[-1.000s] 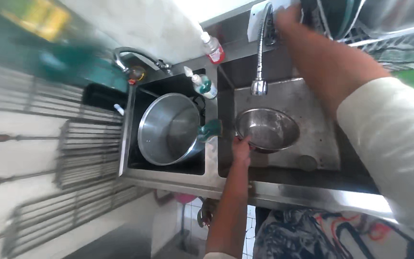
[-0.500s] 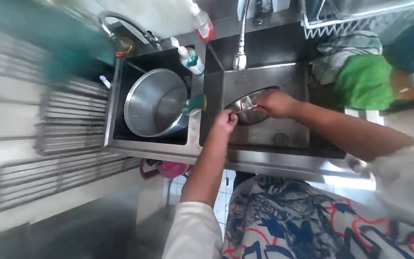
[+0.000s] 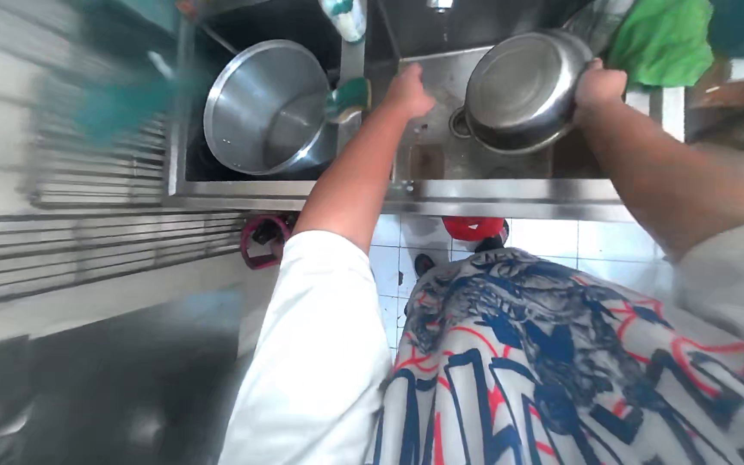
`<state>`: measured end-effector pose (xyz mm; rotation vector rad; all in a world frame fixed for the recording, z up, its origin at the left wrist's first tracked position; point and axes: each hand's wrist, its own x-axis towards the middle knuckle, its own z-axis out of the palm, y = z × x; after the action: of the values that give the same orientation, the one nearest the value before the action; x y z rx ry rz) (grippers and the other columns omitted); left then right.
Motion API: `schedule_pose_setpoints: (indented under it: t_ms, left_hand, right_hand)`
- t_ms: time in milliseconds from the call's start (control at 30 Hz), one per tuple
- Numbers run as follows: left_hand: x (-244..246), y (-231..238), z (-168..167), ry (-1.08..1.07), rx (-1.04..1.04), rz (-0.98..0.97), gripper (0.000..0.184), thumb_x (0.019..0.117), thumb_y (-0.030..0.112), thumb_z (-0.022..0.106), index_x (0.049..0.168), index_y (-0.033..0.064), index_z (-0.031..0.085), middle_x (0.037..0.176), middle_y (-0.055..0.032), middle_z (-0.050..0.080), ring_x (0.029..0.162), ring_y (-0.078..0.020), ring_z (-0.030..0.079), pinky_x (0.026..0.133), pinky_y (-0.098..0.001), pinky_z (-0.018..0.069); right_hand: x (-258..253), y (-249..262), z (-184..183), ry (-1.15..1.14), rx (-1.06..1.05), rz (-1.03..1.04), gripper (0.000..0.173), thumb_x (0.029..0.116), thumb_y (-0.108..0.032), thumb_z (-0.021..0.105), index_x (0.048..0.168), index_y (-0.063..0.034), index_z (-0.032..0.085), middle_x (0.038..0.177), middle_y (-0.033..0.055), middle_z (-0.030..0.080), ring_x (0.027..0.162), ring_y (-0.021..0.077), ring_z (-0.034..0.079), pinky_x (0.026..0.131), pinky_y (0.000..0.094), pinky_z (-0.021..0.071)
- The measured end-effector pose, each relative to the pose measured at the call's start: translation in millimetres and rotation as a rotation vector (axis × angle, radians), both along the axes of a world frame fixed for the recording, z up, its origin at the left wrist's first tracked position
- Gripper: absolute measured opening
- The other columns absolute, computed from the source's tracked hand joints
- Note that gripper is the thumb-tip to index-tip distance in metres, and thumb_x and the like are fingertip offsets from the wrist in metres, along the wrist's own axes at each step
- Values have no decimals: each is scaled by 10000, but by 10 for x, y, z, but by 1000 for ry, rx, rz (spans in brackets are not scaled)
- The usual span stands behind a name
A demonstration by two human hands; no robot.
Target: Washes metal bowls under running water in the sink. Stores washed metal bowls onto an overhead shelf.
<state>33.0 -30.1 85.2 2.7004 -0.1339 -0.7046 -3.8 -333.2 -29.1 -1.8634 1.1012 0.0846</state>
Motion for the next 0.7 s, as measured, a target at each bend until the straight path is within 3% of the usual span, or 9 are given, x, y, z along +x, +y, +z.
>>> schedule_pose_setpoints:
  t_ms: [33,100,167,333,433,567,700]
  left_hand:
    - [-18,37,17,-20,-14,-21,709,944,276,729,1528,25,414,1472,-243,522,1383,-390,500,1127,-574,421]
    - [-45,151,91,-130,-62,-81,669,962,331,693,1510,37,448,1502,-216,500,1426,-361,455,1162,-566,377]
    - [-131,307,125,-195,-96,-152,637,972,347,664,1507,65,464,1528,-186,482,1458,-339,413,1186,-580,331]
    - [-302,662,265,-213,-190,-241,635,989,303,652,1515,28,427,1527,-198,476,1450,-313,433,1188,-485,366]
    - [-373,749,374,-197,-192,-246,611,1015,287,619,1522,17,409,1530,-222,459,1442,-327,441,1179,-481,376]
    - [-440,767,648,-298,-253,-200,440,1007,189,608,1368,-47,517,1384,-247,559,1319,-337,546,1109,-474,442]
    - [-503,722,1006,-478,-266,-124,243,971,99,586,1153,-57,624,1159,-200,671,1153,-291,644,1009,-449,504]
  right_hand:
    - [-115,19,57,-44,61,-87,675,1087,-525,334,1398,30,557,1483,218,524,1383,324,517,1081,535,468]
    - [-280,69,132,-132,128,-230,604,1067,-516,384,1365,-32,590,1414,171,573,1300,300,579,1008,549,530]
    - [-481,151,193,-103,32,-240,602,1080,-492,355,1369,-28,606,1438,164,579,1343,301,556,1052,547,496]
    - [-853,584,412,-248,24,-346,561,1091,-453,335,1415,-55,563,1440,143,574,1331,271,569,1053,518,518]
    - [-941,822,642,-274,-26,-396,606,1109,-484,285,1372,-36,596,1401,143,606,1313,253,586,1058,480,504]
    - [-882,823,945,-578,104,-454,607,1123,-478,263,1340,-18,595,1312,143,650,1216,247,646,992,467,563]
    - [-856,873,1416,-912,328,-448,551,1134,-447,293,1351,-25,573,1255,142,678,1145,253,687,948,486,601]
